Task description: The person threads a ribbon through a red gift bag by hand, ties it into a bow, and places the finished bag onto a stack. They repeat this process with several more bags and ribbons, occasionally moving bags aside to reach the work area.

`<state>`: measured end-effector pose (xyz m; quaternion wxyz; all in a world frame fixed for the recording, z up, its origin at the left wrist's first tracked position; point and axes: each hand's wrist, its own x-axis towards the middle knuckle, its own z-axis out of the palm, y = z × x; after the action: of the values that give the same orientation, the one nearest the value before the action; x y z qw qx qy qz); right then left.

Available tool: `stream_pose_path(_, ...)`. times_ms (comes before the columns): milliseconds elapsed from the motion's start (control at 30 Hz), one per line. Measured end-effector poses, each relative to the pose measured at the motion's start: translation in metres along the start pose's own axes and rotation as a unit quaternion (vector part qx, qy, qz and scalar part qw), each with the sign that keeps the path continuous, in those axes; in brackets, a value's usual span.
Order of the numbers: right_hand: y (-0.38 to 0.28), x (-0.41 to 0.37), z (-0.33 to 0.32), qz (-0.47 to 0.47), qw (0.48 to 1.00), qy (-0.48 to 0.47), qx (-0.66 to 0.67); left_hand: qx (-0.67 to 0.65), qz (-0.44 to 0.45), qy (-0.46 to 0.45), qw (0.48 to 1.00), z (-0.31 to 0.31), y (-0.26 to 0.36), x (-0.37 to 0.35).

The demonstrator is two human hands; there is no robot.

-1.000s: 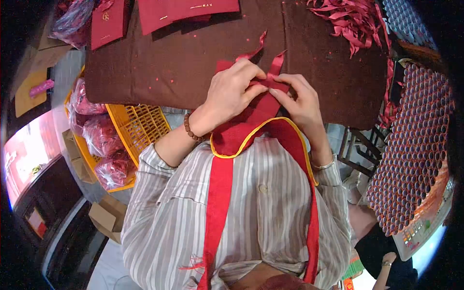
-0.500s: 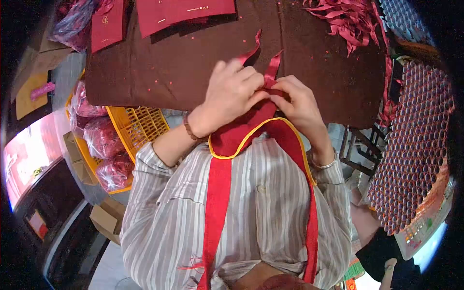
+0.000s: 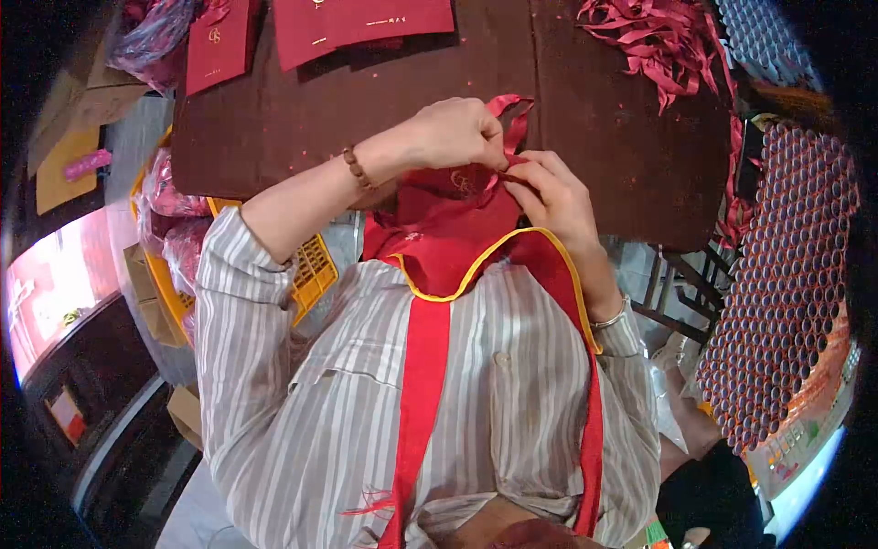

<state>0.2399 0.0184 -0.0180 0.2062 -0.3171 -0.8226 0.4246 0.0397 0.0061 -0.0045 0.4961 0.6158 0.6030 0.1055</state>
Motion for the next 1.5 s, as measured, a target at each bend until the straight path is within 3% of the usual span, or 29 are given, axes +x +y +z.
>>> stream_pose_path(267, 0.004, 0.007, -0.016, -0.025, 0.996, -0.082, 0.017, 0.003, -0.013, 0.027, 1.000, 0.002, 0.006, 0.004)
stream_pose_path(400, -0.004, 0.009, -0.015, -0.023, 0.994, -0.099, 0.045, -0.073, 0.056, 0.075, 0.993, -0.009, -0.001, 0.014)
stream_pose_path(533, -0.001, 0.015, -0.016, -0.057, 0.990, -0.120, 0.047, -0.122, 0.047, 0.105, 0.986, -0.020, 0.011, 0.035)
stream_pose_path(600, 0.002, 0.016, -0.017, -0.013, 0.990, -0.127, 0.055, -0.180, 0.055, 0.154, 0.970, -0.018, 0.019, 0.049)
stream_pose_path(667, 0.011, 0.014, -0.017, 0.009, 0.990, -0.130, 0.055, -0.143, 0.048, 0.155, 0.976, -0.012, 0.024, 0.062)
stream_pose_path(733, 0.015, 0.014, -0.019, 0.031, 0.989, -0.132, 0.058, -0.110, 0.110, 0.263, 0.952, -0.002, 0.014, 0.083)
stream_pose_path(800, 0.016, 0.013, -0.020, 0.062, 0.984, -0.139, 0.088, -0.096, 0.119, 0.259, 0.954, -0.007, 0.014, 0.084)
stream_pose_path(867, 0.026, 0.010, -0.016, 0.075, 0.984, -0.126, 0.102, 0.116, 0.169, 0.401, 0.893, -0.006, 0.022, 0.070)
stream_pose_path(933, 0.032, 0.009, -0.015, 0.088, 0.983, -0.110, 0.119, 0.035, 0.206, 0.396, 0.894, -0.007, 0.019, 0.044)
stream_pose_path(967, 0.034, 0.008, -0.015, 0.160, 0.967, -0.117, 0.162, 0.006, 0.220, 0.400, 0.889, -0.006, 0.017, 0.026)
stream_pose_path(1000, 0.036, 0.007, -0.016, 0.232, 0.943, -0.123, 0.205, 0.028, 0.163, 0.342, 0.925, 0.000, 0.017, -0.001)
stream_pose_path(1067, 0.036, 0.007, -0.016, 0.246, 0.931, -0.121, 0.240, 0.120, 0.108, 0.228, 0.960, 0.028, 0.006, -0.040)
stream_pose_path(1133, 0.041, 0.008, -0.014, 0.258, 0.918, -0.123, 0.274, 0.232, 0.100, 0.242, 0.937, 0.067, -0.014, -0.062)
stream_pose_path(1233, 0.047, 0.010, -0.011, 0.250, 0.919, -0.147, 0.269, 0.234, 0.086, 0.259, 0.933, 0.081, -0.029, -0.071)
stream_pose_path(1300, 0.041, 0.011, -0.014, 0.256, 0.918, -0.132, 0.273, 0.030, 0.152, 0.346, 0.925, 0.078, -0.035, -0.075)
stream_pose_path(1333, 0.037, 0.012, -0.015, 0.255, 0.918, -0.136, 0.271, 0.029, 0.150, 0.349, 0.924, 0.077, -0.038, -0.078)
stream_pose_path(1400, 0.028, 0.013, -0.016, 0.268, 0.921, -0.120, 0.255, -0.154, 0.039, 0.252, 0.954, 0.074, -0.043, -0.085)
stream_pose_path(1500, 0.035, 0.009, -0.011, 0.265, 0.919, -0.109, 0.272, -0.178, 0.028, 0.228, 0.957, 0.076, -0.048, -0.091)
